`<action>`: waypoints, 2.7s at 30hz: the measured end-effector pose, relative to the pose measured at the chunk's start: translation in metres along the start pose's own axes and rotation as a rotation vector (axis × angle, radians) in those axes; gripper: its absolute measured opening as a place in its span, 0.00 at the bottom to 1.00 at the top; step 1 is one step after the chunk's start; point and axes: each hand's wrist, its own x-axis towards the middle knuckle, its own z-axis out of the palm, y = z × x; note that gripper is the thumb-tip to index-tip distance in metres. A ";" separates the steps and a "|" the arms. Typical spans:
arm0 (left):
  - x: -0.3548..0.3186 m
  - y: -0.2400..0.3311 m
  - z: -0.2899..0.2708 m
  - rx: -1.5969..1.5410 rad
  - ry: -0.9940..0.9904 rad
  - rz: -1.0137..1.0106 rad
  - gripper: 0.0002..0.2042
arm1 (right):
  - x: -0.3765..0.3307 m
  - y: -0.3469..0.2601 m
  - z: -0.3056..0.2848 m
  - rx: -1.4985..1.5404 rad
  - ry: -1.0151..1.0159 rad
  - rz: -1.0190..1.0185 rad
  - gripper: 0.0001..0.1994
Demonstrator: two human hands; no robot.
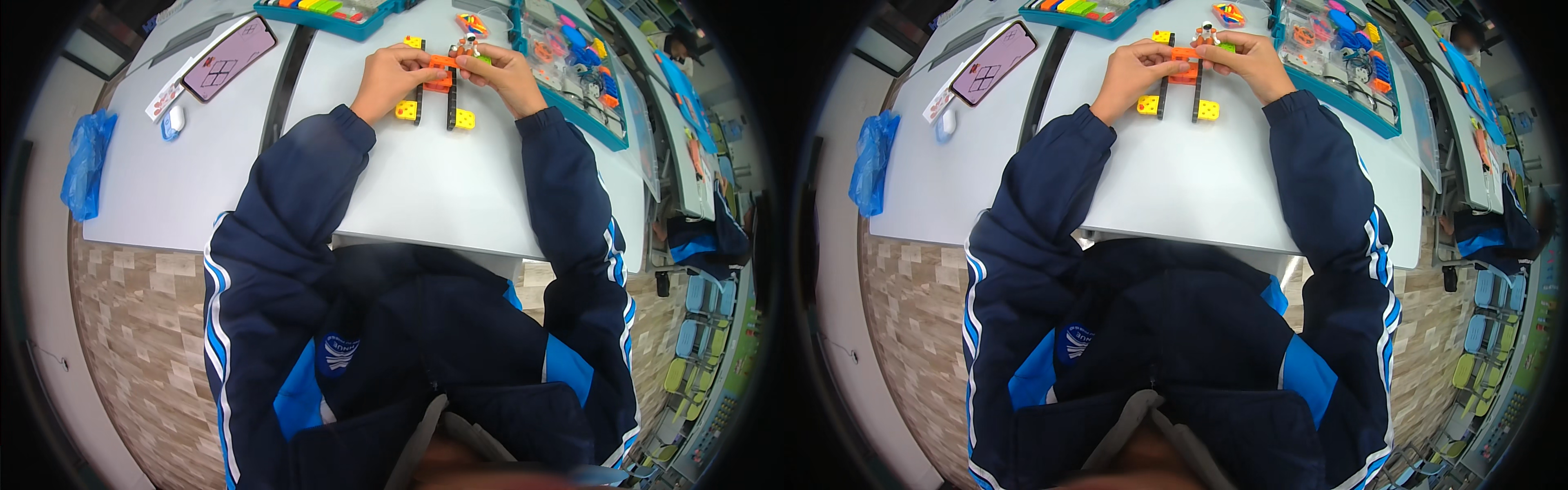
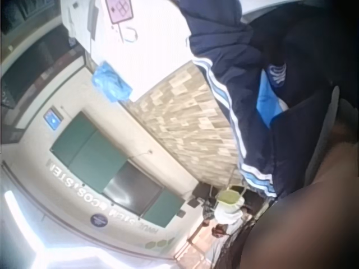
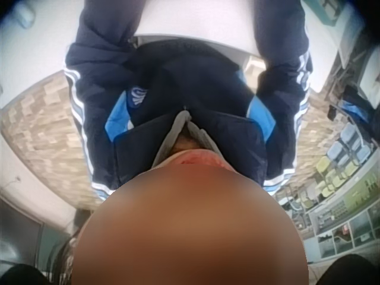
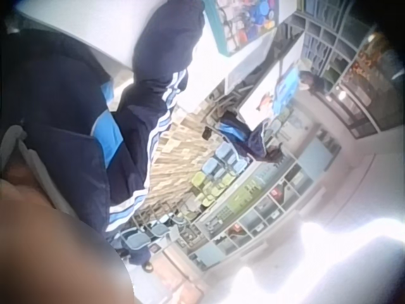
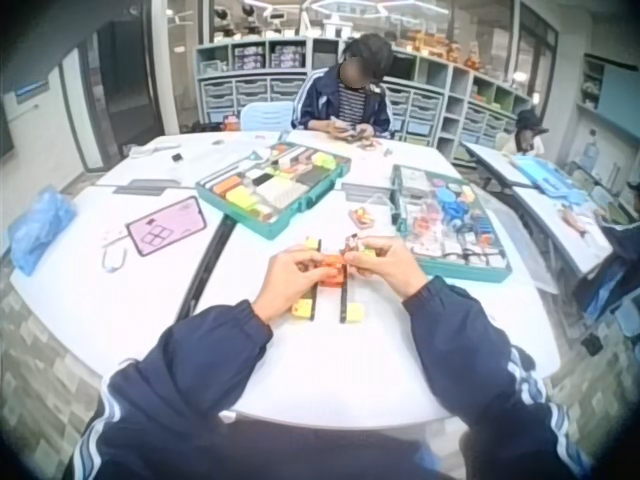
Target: The person assembles a small toy vehicle using colorful plastic building blocks. They connect orange, green, and yellow pieces to form a chassis, then attach a blue circular base and additional components from a tray on the table.
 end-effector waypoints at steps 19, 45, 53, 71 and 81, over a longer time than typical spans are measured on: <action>0.010 -0.004 -0.002 -0.001 -0.006 0.081 0.11 | 0.006 -0.011 -0.003 -0.217 0.000 -0.023 0.12; 0.015 0.006 -0.015 -0.082 -0.127 0.124 0.13 | 0.011 -0.004 -0.011 -0.329 -0.046 0.020 0.16; 0.012 0.009 -0.011 0.120 -0.058 0.153 0.10 | 0.002 0.002 -0.015 -0.295 0.110 -0.296 0.17; 0.008 0.015 -0.007 0.191 0.023 0.254 0.08 | 0.017 0.010 -0.004 -0.485 0.312 -0.426 0.13; -0.001 0.027 0.002 0.480 0.187 0.397 0.15 | -0.003 0.011 -0.012 -0.496 0.441 -0.431 0.12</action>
